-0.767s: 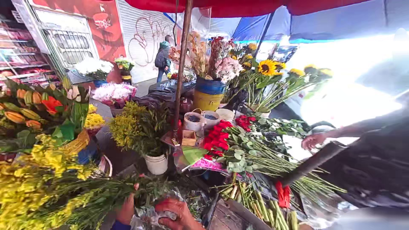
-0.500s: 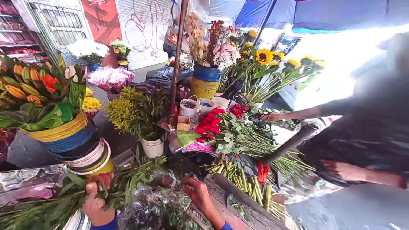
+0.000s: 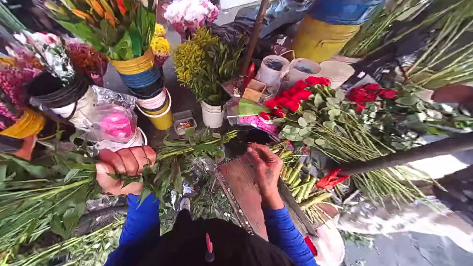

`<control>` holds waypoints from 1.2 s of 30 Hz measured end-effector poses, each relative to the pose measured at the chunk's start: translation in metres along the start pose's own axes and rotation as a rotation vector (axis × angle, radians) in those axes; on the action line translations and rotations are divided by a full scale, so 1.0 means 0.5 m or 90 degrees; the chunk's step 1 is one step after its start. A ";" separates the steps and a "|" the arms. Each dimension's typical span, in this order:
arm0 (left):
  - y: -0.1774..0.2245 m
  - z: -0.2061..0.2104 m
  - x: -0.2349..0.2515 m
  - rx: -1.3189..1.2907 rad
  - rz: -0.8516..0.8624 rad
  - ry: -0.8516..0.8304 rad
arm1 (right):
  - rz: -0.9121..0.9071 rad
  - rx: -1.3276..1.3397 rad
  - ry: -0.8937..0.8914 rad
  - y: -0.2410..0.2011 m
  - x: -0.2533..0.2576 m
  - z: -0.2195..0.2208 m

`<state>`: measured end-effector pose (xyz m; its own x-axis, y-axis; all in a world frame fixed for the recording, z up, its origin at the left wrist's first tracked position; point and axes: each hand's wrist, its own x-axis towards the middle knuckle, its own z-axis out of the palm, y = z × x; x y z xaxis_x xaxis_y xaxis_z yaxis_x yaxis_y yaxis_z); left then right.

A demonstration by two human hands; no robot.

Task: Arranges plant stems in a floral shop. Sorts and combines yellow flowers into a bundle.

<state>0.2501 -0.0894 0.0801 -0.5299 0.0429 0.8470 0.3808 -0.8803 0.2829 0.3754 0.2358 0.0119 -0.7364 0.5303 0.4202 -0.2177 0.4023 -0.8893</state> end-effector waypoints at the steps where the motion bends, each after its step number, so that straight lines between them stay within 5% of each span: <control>1: 0.008 0.052 -0.017 0.012 0.007 0.021 | -0.010 0.000 -0.020 -0.010 -0.013 -0.008; 6: 0.072 0.232 -0.070 0.103 0.016 0.059 | 0.022 0.128 -0.094 -0.073 -0.069 0.058; 14: 0.215 0.299 -0.175 0.352 0.128 0.247 | -0.019 0.253 -0.138 -0.128 -0.196 0.200; 20: 0.353 0.344 -0.311 0.351 0.164 0.371 | 0.007 0.228 -0.242 -0.203 -0.319 0.246; 30: 0.681 0.374 -0.624 0.563 0.153 0.473 | -0.078 -0.138 -0.697 -0.312 -0.664 0.387; 36: 0.765 0.357 -0.729 0.537 0.073 0.460 | 0.109 -0.268 -0.873 -0.264 -0.801 0.420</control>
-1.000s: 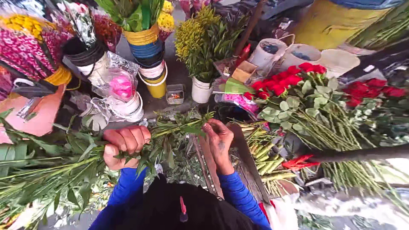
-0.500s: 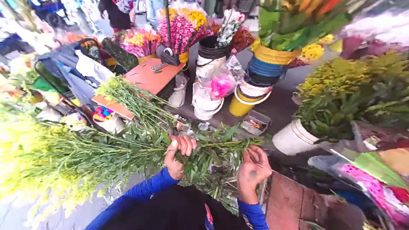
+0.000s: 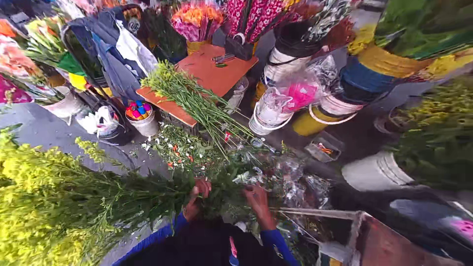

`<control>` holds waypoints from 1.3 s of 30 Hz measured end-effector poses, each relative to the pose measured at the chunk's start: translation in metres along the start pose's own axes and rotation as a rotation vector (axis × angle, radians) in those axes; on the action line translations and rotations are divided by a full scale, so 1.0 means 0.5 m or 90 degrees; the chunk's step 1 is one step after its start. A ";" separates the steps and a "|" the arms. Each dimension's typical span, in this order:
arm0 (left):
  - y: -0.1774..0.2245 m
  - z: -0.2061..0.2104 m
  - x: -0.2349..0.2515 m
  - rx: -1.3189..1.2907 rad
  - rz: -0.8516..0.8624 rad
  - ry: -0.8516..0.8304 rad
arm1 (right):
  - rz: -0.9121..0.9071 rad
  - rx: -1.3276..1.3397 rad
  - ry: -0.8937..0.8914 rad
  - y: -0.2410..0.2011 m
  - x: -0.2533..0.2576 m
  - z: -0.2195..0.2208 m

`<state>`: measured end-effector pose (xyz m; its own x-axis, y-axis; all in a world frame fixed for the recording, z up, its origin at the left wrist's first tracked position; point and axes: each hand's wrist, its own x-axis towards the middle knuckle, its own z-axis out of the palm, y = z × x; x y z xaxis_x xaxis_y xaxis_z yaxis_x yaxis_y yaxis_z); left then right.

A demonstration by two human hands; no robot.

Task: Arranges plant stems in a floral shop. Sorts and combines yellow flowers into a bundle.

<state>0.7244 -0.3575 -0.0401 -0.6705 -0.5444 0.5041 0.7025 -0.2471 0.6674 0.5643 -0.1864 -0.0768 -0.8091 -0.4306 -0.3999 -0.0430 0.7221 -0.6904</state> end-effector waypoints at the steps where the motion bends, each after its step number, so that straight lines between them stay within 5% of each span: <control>1: -0.002 -0.014 -0.004 -0.010 -0.013 -0.014 | 0.034 0.010 -0.027 0.008 -0.005 0.017; 7: -0.022 -0.017 0.014 -0.107 -0.056 -0.068 | 0.145 0.079 -0.006 0.048 -0.064 0.034; 15: -0.063 0.042 0.041 -0.035 -0.056 -0.128 | 0.084 0.233 0.225 0.080 -0.085 -0.026; 27: -0.100 0.157 0.049 -0.087 -0.051 -0.221 | 0.190 0.245 0.124 0.132 -0.104 -0.105; 32: -0.102 0.192 0.039 -0.067 -0.040 -0.268 | 0.177 0.263 0.179 0.153 -0.095 -0.097; 36: -0.077 0.205 0.049 -0.046 -0.042 -0.303 | 0.322 0.093 0.234 0.335 -0.078 -0.119; 39: -0.030 0.180 0.089 0.030 0.002 -0.295 | 0.453 0.175 0.333 0.530 -0.115 -0.165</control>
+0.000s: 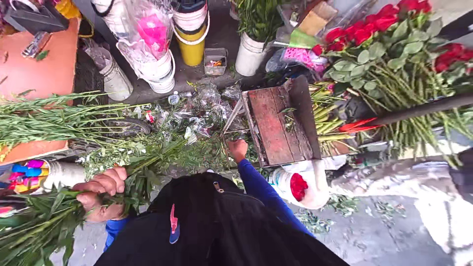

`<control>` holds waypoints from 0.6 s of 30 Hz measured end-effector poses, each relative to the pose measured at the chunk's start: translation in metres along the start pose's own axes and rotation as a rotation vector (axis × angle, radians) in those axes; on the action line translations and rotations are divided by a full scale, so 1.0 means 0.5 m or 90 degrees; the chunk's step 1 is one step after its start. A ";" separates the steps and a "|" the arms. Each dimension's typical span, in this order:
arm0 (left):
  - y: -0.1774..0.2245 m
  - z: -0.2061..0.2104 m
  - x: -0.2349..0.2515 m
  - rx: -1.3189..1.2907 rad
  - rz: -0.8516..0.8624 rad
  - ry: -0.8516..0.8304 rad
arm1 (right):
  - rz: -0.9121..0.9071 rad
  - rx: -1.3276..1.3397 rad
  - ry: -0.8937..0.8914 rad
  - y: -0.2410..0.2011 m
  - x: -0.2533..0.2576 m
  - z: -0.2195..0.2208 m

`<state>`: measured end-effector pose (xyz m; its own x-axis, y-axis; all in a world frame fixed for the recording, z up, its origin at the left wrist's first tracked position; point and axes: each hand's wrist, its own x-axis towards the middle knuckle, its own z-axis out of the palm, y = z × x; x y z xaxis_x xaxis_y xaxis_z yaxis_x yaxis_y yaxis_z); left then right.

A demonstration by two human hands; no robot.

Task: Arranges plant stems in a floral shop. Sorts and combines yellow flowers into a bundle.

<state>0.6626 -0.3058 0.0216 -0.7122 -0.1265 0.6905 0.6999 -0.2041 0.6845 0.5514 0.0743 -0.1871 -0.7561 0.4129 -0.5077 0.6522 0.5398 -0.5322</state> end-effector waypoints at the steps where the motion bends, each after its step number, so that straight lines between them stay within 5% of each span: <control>1: 0.009 -0.013 0.003 0.028 0.004 0.018 | -0.006 0.094 0.025 0.020 0.015 -0.026; 4: 0.007 -0.031 -0.009 0.052 0.008 0.056 | -0.088 0.531 -0.062 0.007 -0.026 -0.123; 7: -0.002 -0.006 -0.020 0.055 0.001 0.065 | -0.172 0.696 -0.202 0.008 -0.034 -0.223; 9: -0.003 0.014 -0.024 0.055 -0.012 0.057 | -0.217 0.573 -0.127 0.041 -0.017 -0.285; 12: 0.003 0.040 -0.028 0.064 -0.037 0.077 | -0.201 0.042 0.068 0.131 0.024 -0.380; 14: 0.008 0.060 -0.032 0.079 -0.059 0.115 | -0.114 -0.216 0.094 0.142 0.005 -0.420; 16: 0.004 0.089 -0.038 0.074 -0.085 0.179 | -0.154 -0.257 0.178 0.113 -0.019 -0.434; 18: -0.010 0.106 -0.054 0.023 -0.109 0.226 | -0.324 -0.195 0.230 0.056 -0.027 -0.423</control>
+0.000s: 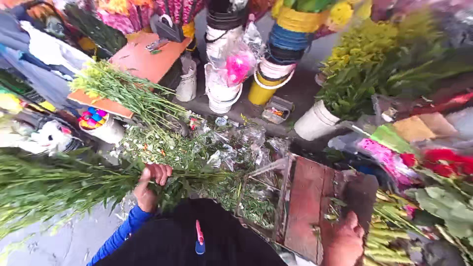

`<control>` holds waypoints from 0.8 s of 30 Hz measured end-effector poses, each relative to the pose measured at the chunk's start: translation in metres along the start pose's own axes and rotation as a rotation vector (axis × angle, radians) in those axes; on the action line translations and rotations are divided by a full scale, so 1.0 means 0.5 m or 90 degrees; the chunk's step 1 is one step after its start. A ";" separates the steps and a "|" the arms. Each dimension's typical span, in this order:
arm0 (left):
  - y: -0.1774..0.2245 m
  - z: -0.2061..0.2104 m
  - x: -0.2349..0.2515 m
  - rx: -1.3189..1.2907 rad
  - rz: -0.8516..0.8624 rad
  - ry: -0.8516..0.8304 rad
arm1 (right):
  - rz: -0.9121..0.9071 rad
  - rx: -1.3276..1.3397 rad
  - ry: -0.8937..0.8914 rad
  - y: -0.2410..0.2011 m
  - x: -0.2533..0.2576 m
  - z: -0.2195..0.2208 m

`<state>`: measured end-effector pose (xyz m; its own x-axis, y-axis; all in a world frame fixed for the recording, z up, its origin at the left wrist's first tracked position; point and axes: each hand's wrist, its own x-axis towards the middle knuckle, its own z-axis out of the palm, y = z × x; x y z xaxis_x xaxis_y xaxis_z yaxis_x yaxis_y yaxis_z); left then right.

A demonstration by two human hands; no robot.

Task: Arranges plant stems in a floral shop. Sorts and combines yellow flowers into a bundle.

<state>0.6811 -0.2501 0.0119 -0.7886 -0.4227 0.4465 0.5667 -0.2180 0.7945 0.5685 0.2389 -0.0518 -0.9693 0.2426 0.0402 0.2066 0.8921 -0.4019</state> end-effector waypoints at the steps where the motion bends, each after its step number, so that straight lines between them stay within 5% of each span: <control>1: -0.009 0.001 -0.007 -0.024 -0.019 0.011 | -0.097 0.048 -0.012 -0.039 0.017 0.005; 5: -0.020 -0.006 0.010 -0.073 -0.062 0.038 | -0.542 0.192 -0.363 -0.333 0.034 0.062; 8: 0.004 -0.027 0.075 -0.068 -0.085 0.124 | -0.739 0.184 -0.447 -0.554 -0.059 0.150; 13: 0.076 -0.160 0.222 -0.031 -0.179 0.258 | -0.751 0.275 -0.253 -0.800 -0.077 0.261; 18: 0.080 -0.366 0.329 0.068 -0.192 0.276 | -0.695 0.231 -0.334 -1.086 0.005 0.346; 24: -0.125 -0.552 0.357 0.039 -0.620 0.415 | -0.605 -0.008 -0.453 -1.302 0.086 0.488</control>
<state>0.5710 -0.5548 -0.0717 -0.6015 -0.4751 -0.6422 -0.2353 -0.6628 0.7108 0.3596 -0.4243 -0.0117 -0.5900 -0.7818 -0.2019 -0.6381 0.6047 -0.4767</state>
